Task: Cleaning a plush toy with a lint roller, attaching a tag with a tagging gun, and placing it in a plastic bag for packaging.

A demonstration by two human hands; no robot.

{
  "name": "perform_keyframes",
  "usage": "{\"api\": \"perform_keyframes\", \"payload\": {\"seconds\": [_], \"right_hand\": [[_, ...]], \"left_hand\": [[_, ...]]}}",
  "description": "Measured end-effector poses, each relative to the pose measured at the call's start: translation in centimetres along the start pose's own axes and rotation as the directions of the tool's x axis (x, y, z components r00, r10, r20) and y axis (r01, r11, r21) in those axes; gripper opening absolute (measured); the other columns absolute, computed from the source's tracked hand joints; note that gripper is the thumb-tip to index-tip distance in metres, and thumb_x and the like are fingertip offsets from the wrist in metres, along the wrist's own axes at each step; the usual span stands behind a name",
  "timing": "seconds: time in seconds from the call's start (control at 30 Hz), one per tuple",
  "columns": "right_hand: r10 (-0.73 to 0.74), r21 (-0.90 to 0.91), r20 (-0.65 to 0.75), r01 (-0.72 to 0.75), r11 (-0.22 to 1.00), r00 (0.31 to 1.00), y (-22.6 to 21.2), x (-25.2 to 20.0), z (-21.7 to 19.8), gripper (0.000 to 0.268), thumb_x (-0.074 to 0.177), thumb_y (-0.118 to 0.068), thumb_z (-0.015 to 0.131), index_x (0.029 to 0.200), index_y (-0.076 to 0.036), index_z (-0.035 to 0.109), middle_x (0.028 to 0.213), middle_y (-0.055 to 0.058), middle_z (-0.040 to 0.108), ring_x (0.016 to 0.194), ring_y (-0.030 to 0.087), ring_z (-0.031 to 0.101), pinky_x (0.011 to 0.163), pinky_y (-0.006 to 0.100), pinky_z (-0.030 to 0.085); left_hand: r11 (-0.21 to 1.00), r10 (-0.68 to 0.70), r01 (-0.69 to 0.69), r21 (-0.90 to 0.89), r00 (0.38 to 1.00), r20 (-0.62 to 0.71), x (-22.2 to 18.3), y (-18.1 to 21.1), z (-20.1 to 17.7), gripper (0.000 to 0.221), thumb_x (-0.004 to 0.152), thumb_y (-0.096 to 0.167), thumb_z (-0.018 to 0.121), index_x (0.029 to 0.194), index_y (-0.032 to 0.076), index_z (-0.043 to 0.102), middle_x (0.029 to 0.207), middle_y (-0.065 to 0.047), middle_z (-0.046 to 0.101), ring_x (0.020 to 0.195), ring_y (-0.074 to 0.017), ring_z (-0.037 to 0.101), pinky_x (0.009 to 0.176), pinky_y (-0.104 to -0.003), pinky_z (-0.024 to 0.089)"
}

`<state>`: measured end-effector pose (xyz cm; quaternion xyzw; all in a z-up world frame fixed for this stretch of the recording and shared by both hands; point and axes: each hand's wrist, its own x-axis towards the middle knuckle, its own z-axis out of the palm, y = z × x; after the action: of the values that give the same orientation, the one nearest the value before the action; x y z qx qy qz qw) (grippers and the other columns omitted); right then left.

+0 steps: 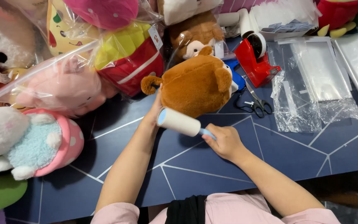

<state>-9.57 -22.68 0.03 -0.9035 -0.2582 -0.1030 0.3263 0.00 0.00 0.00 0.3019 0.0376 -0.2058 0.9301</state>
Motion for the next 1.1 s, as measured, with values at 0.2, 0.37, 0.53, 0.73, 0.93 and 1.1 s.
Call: {"api": "perform_keyframes", "payload": {"seconds": [0.2, 0.37, 0.53, 0.73, 0.93, 1.1], "right_hand": [[-0.032, 0.122, -0.157, 0.051, 0.991, 0.987, 4.8, -1.9, 2.3, 0.04, 0.101, -0.048, 0.044, 0.084, -0.016, 0.062, 0.047, 0.002, 0.05, 0.041, 0.024, 0.056, 0.044, 0.032, 0.049], [0.094, 0.227, -0.352, -0.012, 0.974, 0.931, 3.9, -0.6, -0.1, 0.044, 0.108, -0.043, 0.038, 0.085, -0.013, 0.059, 0.049, 0.003, 0.048, 0.04, 0.02, 0.049, 0.044, 0.027, 0.044], [0.127, 0.229, -0.287, -0.06, 0.971, 0.949, 5.0, -1.0, 0.7, 0.043, 0.108, -0.043, 0.04, 0.084, -0.011, 0.055, 0.051, 0.008, 0.048, 0.044, 0.022, 0.052, 0.044, 0.03, 0.043], [0.018, 0.078, -0.012, -0.017, 0.997, 1.0, 1.2, -0.2, 0.0, 0.045, 0.103, -0.053, 0.042, 0.084, -0.017, 0.061, 0.051, 0.006, 0.055, 0.046, 0.028, 0.061, 0.045, 0.033, 0.05], [-0.07, 0.151, -0.073, 0.08, 0.985, 0.995, 2.2, -0.6, 0.7, 0.037, 0.102, -0.048, 0.048, 0.084, -0.019, 0.064, 0.052, 0.002, 0.056, 0.043, 0.024, 0.059, 0.044, 0.031, 0.051], [-0.011, 0.214, -0.463, 0.124, 0.969, 0.886, 4.9, -2.0, 1.0, 0.019, 0.101, -0.026, 0.056, 0.098, -0.009, 0.061, 0.065, 0.002, 0.065, 0.052, 0.021, 0.064, 0.05, 0.027, 0.051]], "left_hand": [[0.999, -0.011, 0.009, 0.033, 0.999, 0.036, -3.6, 1.4, 3.5, 0.071, 0.098, 0.067, 0.047, 0.138, 0.009, 0.062, 0.134, -0.023, 0.065, 0.124, -0.0343, 0.064, 0.112, -0.045, 0.045], [0.998, -0.005, 0.003, 0.06, 0.999, 0.036, -3.1, 1.0, 1.9, 0.072, 0.099, 0.067, 0.046, 0.14, 0.01, 0.059, 0.137, -0.022, 0.063, 0.126, -0.034, 0.062, 0.112, -0.046, 0.045], [0.996, -0.003, -0.002, 0.092, 0.999, 0.053, -1.6, 0.5, 0.0, 0.073, 0.099, 0.067, 0.045, 0.143, 0.01, 0.057, 0.139, -0.021, 0.062, 0.128, -0.0336, 0.061, 0.112, -0.046, 0.045], [0.992, -0.004, -0.004, 0.126, 0.998, 0.064, -0.3, -0.4, -2.6, 0.074, 0.1, 0.068, 0.044, 0.146, 0.01, 0.054, 0.142, -0.02, 0.06, 0.13, -0.0332, 0.059, 0.112, -0.047, 0.045], [0.986, -0.003, -0.01, 0.164, 0.997, 0.078, 0.9, -1.0, -4.5, 0.076, 0.1, 0.068, 0.043, 0.149, 0.011, 0.051, 0.145, -0.019, 0.058, 0.132, -0.0328, 0.057, 0.112, -0.048, 0.045], [0.98, 0.0, -0.017, 0.197, 0.996, 0.088, 1.8, -1.1, -5.5, 0.077, 0.1, 0.069, 0.043, 0.152, 0.011, 0.049, 0.147, -0.019, 0.056, 0.133, -0.0325, 0.056, 0.112, -0.048, 0.045]]}}
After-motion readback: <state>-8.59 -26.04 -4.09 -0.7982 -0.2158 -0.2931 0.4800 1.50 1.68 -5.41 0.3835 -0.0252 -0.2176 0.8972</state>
